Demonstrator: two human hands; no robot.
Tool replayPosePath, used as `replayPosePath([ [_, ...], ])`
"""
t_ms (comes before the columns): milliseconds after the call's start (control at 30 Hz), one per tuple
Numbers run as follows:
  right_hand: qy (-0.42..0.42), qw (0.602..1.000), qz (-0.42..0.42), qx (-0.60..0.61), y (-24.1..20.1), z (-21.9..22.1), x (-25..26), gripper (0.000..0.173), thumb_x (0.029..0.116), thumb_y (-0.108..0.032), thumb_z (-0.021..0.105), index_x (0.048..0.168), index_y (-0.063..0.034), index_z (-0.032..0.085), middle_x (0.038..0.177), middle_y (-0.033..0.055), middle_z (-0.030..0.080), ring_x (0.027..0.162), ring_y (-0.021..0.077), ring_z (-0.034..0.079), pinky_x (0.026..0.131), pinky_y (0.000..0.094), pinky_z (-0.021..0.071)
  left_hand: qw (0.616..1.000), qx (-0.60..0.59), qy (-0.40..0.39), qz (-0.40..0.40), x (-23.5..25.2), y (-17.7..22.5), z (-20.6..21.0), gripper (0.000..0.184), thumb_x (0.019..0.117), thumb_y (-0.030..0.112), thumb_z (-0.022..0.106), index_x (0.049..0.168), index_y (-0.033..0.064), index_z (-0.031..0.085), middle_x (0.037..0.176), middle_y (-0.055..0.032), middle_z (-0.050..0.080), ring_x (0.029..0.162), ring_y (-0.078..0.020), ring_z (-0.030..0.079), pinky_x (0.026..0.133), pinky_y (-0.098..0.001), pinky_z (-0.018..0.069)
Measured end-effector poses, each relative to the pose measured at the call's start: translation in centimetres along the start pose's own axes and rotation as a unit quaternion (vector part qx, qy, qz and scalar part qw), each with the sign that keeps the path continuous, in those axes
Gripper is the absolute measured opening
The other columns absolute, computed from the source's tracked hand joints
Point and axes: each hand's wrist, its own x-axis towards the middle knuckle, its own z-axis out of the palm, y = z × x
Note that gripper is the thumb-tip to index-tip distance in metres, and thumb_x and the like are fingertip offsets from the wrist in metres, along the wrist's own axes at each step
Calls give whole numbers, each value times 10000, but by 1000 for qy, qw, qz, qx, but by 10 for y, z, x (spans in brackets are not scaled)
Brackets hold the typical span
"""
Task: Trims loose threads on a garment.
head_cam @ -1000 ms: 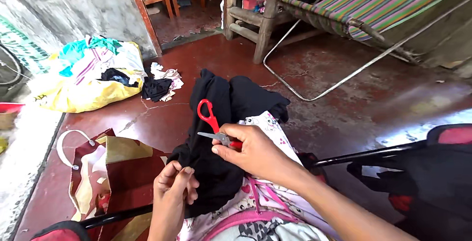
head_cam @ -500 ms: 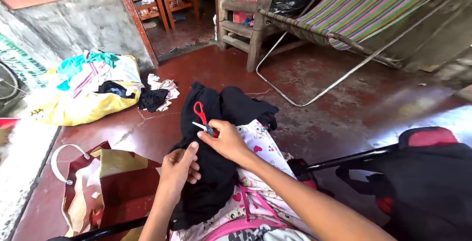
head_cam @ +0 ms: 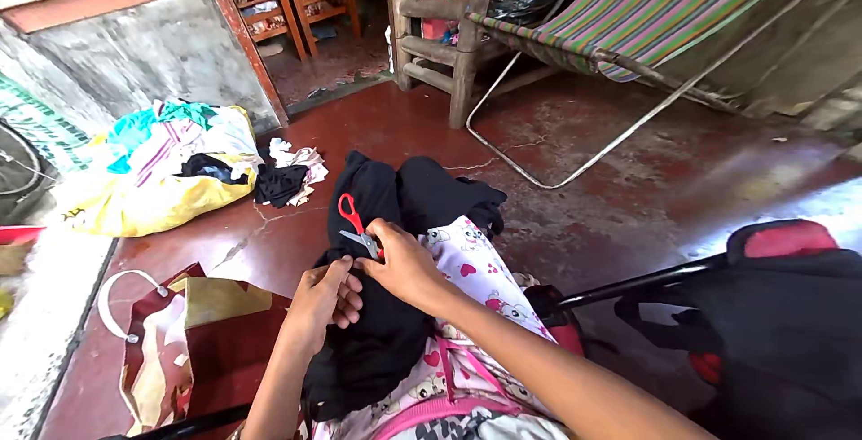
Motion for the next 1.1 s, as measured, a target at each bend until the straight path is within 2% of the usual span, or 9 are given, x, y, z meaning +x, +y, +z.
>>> replayPosePath([
  [100, -21, 998, -8, -54, -5, 1, 2, 216, 960, -258, 716, 1100, -102, 664, 1035, 107, 627, 853, 270, 658, 680, 487, 556, 998, 56, 2, -12, 5, 6, 1, 554, 1085, 443, 450, 834, -1, 669, 601, -82, 645, 454, -131, 608, 425, -229, 497],
  [167, -34, 998, -15, -59, -7, -3, 6, 177, 964, -244, 698, 1057, -95, 678, 983, 94, 629, 850, 257, 651, 679, 477, 547, 997, 75, 1, -14, 9, 8, 1, 504, 1085, 389, 485, 831, -8, 664, 592, -80, 641, 441, -129, 601, 415, -228, 494],
  [267, -22, 999, -23, -7, -4, -6, 14, 175, 973, -262, 685, 1008, -90, 677, 941, 76, 623, 824, 228, 634, 684, 453, 538, 998, 57, -8, -23, 11, 11, 0, 445, 1121, 248, 401, 867, -27, 641, 604, -91, 652, 448, -132, 609, 416, -226, 492],
  [367, 16, 998, -56, 26, -6, -15, 16, 169, 984, -244, 681, 1012, -77, 679, 946, 82, 618, 799, 226, 625, 658, 451, 531, 999, 36, -14, -26, 7, 13, 0, 466, 1128, 229, 340, 889, -28, 646, 617, -97, 662, 462, -139, 619, 429, -232, 501],
  [533, 12, 996, -77, -42, -12, -21, 23, 143, 978, -212, 685, 1017, -75, 681, 957, 90, 615, 784, 241, 630, 631, 463, 526, 999, 16, -31, -23, 11, 19, -1, 622, 1131, 416, 247, 900, -8, 640, 625, -96, 659, 474, -135, 618, 427, -220, 484],
  [667, 0, 996, -80, -37, -8, -20, 31, 117, 968, -178, 687, 1006, -70, 666, 922, 103, 619, 781, 258, 631, 627, 468, 516, 998, 24, -46, -48, 22, 20, -3, 666, 1086, 542, 323, 828, 18, 644, 603, -84, 648, 450, -118, 596, 411, -205, 460],
  [833, -42, 997, -70, 15, 6, -19, 48, 134, 961, -210, 681, 983, -82, 646, 858, 83, 620, 780, 237, 626, 656, 464, 519, 993, 15, -75, -91, 31, 25, -7, 576, 1094, 446, 411, 825, 3, 664, 610, -93, 659, 436, -102, 575, 400, -188, 431],
  [1000, -41, 996, -77, 2, 8, -17, 49, 138, 965, -210, 671, 996, -79, 642, 900, 92, 610, 814, 247, 624, 671, 468, 520, 993, 43, -60, -89, 31, 30, 0, 492, 1097, 357, 458, 814, 3, 649, 595, -82, 650, 419, -93, 559, 387, -187, 422],
  [1100, -37, 995, -82, -38, 4, -16, 45, 206, 980, -206, 655, 1131, -67, 653, 1014, 124, 650, 905, 283, 663, 738, 501, 545, 996, 56, -23, -62, 26, 26, 5, 402, 1090, 282, 501, 840, -2, 636, 586, -73, 636, 413, -89, 548, 385, -185, 412],
])
